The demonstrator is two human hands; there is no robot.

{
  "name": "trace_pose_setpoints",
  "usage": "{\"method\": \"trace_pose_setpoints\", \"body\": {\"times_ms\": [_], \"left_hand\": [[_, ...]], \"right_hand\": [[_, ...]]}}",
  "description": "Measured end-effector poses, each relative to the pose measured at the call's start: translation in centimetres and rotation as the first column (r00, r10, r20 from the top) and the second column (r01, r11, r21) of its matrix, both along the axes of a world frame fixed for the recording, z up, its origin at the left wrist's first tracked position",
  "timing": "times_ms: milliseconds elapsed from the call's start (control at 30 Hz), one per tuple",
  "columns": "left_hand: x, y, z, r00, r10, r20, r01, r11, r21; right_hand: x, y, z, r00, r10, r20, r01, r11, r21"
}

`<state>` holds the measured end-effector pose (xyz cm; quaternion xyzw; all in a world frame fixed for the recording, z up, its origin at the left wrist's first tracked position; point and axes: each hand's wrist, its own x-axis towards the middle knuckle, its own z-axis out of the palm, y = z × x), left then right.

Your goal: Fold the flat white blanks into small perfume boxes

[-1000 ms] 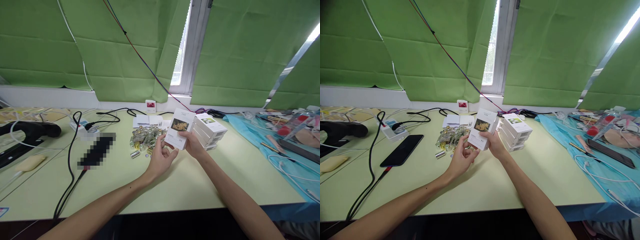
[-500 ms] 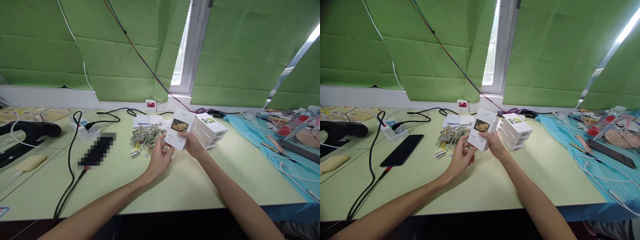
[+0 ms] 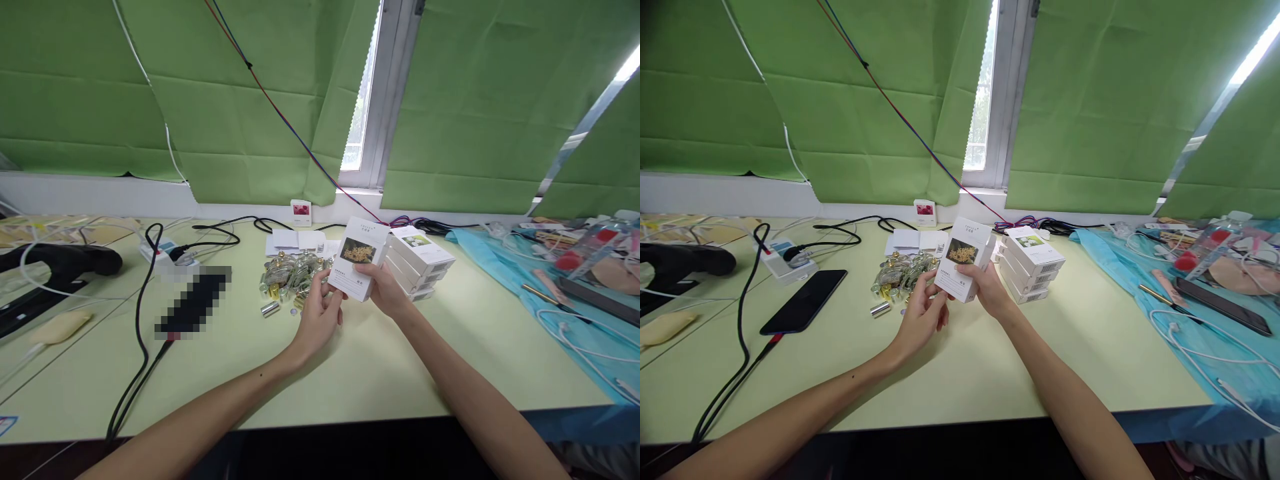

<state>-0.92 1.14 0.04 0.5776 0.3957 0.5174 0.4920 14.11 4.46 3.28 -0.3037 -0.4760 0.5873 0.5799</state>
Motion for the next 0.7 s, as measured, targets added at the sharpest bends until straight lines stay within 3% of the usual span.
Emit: {"method": "trace_pose_setpoints", "body": {"times_ms": [400,700], "left_hand": [[-0.16,0.3,-0.63,0.999,-0.005,0.049,0.005,1.0,0.005],[-0.24,0.01,-0.24,0.998,0.025,0.058,-0.028,0.998,0.048]], "right_hand": [[0.0,0.08,0.2,0.999,-0.04,-0.006,0.041,0.999,0.018],[-0.05,-0.02,0.17,0.999,-0.04,-0.028,0.042,0.998,0.051]]}}
